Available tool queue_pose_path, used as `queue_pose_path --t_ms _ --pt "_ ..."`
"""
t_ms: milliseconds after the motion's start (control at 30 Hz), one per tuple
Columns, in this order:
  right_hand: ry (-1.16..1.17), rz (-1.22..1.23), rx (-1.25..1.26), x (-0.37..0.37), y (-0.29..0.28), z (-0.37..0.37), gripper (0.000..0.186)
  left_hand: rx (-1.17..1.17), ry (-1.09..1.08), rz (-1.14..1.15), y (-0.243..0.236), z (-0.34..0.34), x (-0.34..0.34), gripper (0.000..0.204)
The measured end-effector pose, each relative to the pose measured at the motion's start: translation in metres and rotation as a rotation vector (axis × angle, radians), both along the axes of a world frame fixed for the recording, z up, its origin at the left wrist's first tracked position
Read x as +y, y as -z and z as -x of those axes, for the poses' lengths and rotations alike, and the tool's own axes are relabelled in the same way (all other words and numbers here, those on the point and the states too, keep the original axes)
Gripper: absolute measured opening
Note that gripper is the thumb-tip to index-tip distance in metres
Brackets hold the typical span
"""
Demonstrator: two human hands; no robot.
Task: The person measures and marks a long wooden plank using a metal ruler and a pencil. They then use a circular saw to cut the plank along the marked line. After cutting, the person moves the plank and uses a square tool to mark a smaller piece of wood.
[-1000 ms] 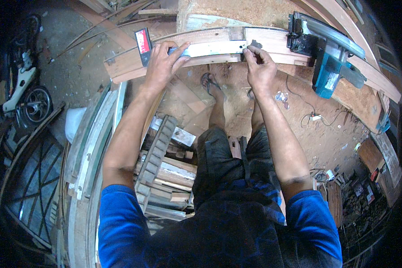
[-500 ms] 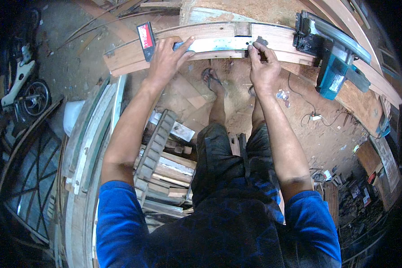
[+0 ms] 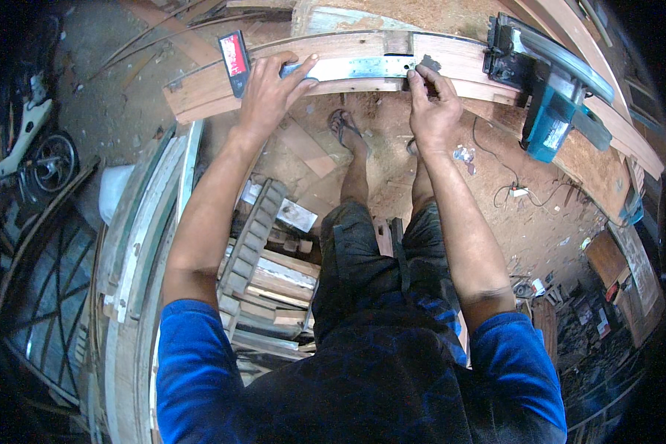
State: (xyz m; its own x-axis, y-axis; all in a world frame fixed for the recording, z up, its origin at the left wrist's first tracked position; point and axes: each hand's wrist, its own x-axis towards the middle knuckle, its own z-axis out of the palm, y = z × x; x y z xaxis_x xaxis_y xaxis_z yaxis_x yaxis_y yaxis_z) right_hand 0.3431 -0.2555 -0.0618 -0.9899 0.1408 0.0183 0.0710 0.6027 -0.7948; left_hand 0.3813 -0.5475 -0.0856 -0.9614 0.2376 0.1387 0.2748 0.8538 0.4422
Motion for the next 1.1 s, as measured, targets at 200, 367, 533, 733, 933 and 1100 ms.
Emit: queue_pose_path --t_ms 200,367,533,733,933,1100 --pt "-0.020 -0.002 0.030 0.000 0.000 0.001 0.017 -0.003 -0.011 0.012 0.002 0.001 0.001 0.048" --pt "-0.025 -0.021 0.043 0.000 0.001 0.002 0.017 0.026 0.000 -0.002 0.002 0.001 0.002 0.049" --pt "-0.006 -0.002 0.009 0.001 0.003 0.003 0.017 0.045 0.007 -0.037 0.002 0.002 0.001 0.050" --pt "-0.071 -0.001 0.056 0.007 0.001 -0.004 0.017 -0.048 0.033 -0.017 0.001 -0.014 0.003 0.051" --pt "-0.108 0.026 -0.087 0.015 -0.004 -0.030 0.017 -0.041 0.026 0.013 0.006 -0.057 0.015 0.057" --pt "-0.073 0.050 -0.066 0.014 -0.003 -0.027 0.017 -0.047 0.023 0.033 0.003 -0.050 0.011 0.062"
